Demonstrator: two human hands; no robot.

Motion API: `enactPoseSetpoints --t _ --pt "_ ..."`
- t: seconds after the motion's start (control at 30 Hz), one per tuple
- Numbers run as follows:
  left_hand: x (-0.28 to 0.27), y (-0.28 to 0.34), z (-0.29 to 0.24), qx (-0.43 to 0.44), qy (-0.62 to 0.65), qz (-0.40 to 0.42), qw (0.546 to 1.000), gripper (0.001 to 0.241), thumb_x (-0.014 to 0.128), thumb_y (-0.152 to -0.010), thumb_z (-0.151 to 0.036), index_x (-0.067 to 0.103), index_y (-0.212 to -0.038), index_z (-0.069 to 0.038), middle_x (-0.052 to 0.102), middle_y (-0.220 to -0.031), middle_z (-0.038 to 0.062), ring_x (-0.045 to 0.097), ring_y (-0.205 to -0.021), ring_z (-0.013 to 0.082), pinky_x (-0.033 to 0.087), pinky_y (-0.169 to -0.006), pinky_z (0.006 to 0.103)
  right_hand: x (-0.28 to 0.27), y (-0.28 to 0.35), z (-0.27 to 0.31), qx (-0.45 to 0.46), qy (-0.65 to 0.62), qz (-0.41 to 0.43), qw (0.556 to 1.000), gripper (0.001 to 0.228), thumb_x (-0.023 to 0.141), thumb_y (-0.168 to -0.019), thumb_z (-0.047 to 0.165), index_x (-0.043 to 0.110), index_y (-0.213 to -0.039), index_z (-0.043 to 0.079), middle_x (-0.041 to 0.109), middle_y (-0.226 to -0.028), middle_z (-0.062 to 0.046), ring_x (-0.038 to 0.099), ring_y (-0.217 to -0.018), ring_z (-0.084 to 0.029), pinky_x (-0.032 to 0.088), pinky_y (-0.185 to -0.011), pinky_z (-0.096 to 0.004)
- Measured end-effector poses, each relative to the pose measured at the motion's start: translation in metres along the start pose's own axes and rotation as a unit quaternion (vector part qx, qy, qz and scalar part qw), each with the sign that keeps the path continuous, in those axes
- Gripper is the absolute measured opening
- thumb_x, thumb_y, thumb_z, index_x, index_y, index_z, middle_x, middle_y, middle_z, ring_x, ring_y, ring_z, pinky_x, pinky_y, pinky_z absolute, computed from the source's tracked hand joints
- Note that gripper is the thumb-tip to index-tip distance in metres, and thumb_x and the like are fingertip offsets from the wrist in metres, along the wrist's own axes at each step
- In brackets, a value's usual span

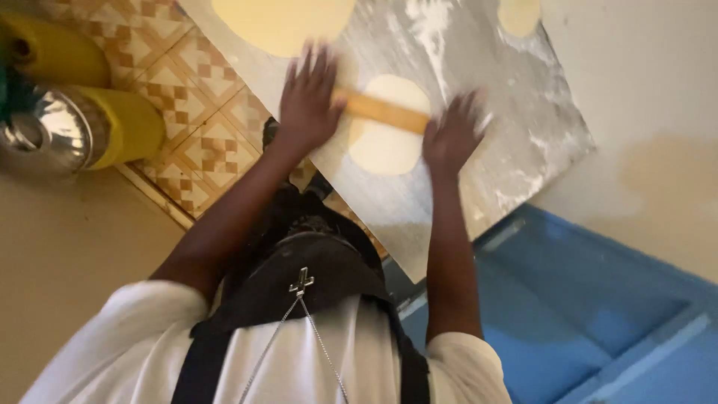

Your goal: Rolling out dough balls into flat circles using a rolling pin and placing them on a heated pan.

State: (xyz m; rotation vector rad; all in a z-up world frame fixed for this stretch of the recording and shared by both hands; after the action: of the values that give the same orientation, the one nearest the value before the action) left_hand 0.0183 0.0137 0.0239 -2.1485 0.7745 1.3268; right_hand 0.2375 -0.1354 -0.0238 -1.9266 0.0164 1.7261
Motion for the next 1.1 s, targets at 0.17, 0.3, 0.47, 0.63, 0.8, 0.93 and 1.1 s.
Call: enactPoseSetpoints --t 0.17,0.3,0.47,0.63,0.8,0.93,1.1 --pt "-0.003 0.11 -0.012 0.073 0.02 0.019 0.997 0.066 0.054 -0.078 -0.04 0.043 -0.134 -0.009 0.039 -0.14 0.011 0.032 -0.13 0.0331 0.023 -0.104 0.0509 -0.058 0.1 0.013 0.025 -0.078 0.033 0.996 0.059 0.039 -0.088 0.045 0.048 -0.128 0.003 0.044 -0.133 -0.018 0.042 -0.122 -0.035 0.021 -0.1 -0.052" --pt "0.005 0.105 0.002 0.102 0.03 -0.044 0.993 0.061 0.065 -0.069 -0.037 0.055 -0.121 -0.007 0.051 -0.129 0.016 0.044 -0.119 0.0381 0.033 -0.093 0.0556 -0.029 0.097 -0.018 0.039 -0.073 0.014 0.996 0.045 0.04 -0.089 0.04 0.056 -0.124 0.016 0.056 -0.125 -0.005 0.053 -0.111 -0.027 0.019 -0.098 -0.052" --pt "0.019 0.029 0.014 0.094 0.01 -0.066 0.993 0.044 0.041 -0.093 -0.038 0.051 -0.118 -0.003 0.033 -0.142 0.017 0.032 -0.128 0.0387 0.023 -0.099 0.0566 -0.001 0.03 -0.018 0.058 -0.001 0.023 0.998 0.061 0.058 -0.075 0.024 0.044 -0.134 0.017 0.044 -0.133 -0.006 0.049 -0.117 -0.027 0.029 -0.099 -0.052" --pt "-0.014 0.091 -0.026 0.049 -0.006 0.09 0.995 0.059 0.03 -0.098 -0.034 0.023 -0.142 0.004 0.012 -0.146 0.021 0.008 -0.135 0.037 0.008 -0.11 0.0503 -0.07 0.098 0.013 0.033 -0.107 0.035 0.993 0.053 0.026 -0.1 0.039 0.022 -0.142 0.007 0.025 -0.147 -0.012 0.023 -0.138 -0.03 0.018 -0.113 -0.046" --pt "-0.001 0.151 -0.016 0.004 0.046 0.155 0.987 0.066 0.024 -0.092 -0.051 0.018 -0.143 -0.01 0.014 -0.148 0.013 0.007 -0.138 0.0274 0.005 -0.11 0.0497 -0.09 0.145 0.024 0.132 -0.094 0.225 0.961 0.055 0.032 -0.088 0.035 0.035 -0.137 0.01 0.029 -0.144 -0.013 0.021 -0.135 -0.033 0.007 -0.106 -0.057" --pt "0.005 0.083 -0.012 0.046 -0.031 0.101 0.993 0.057 0.037 -0.09 -0.039 0.042 -0.135 -0.004 0.019 -0.147 0.014 0.018 -0.136 0.0284 0.017 -0.105 0.0531 -0.055 0.082 0.002 0.125 -0.106 0.118 0.979 0.047 0.032 -0.095 0.034 0.04 -0.134 0.008 0.041 -0.138 -0.012 0.036 -0.129 -0.03 0.021 -0.103 -0.058" --pt "0.001 0.05 -0.011 0.06 0.004 0.056 0.997 0.059 0.024 -0.099 -0.043 0.023 -0.145 -0.005 0.01 -0.148 0.014 0.005 -0.136 0.0323 0.009 -0.11 0.0535 -0.035 0.071 0.0 0.104 -0.048 0.104 0.988 0.052 0.022 -0.099 0.045 0.02 -0.144 0.02 0.019 -0.15 -0.001 0.016 -0.141 -0.022 0.007 -0.113 -0.051"
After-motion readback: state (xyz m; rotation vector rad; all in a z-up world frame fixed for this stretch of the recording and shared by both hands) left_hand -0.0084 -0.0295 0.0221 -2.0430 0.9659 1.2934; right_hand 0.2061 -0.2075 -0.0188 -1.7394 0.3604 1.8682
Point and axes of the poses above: each hand's wrist, its own y-axis away from the middle knuckle, its own x-axis out of the palm, z = x × y, the point moved 7 cm from there along -y, towards the middle knuckle
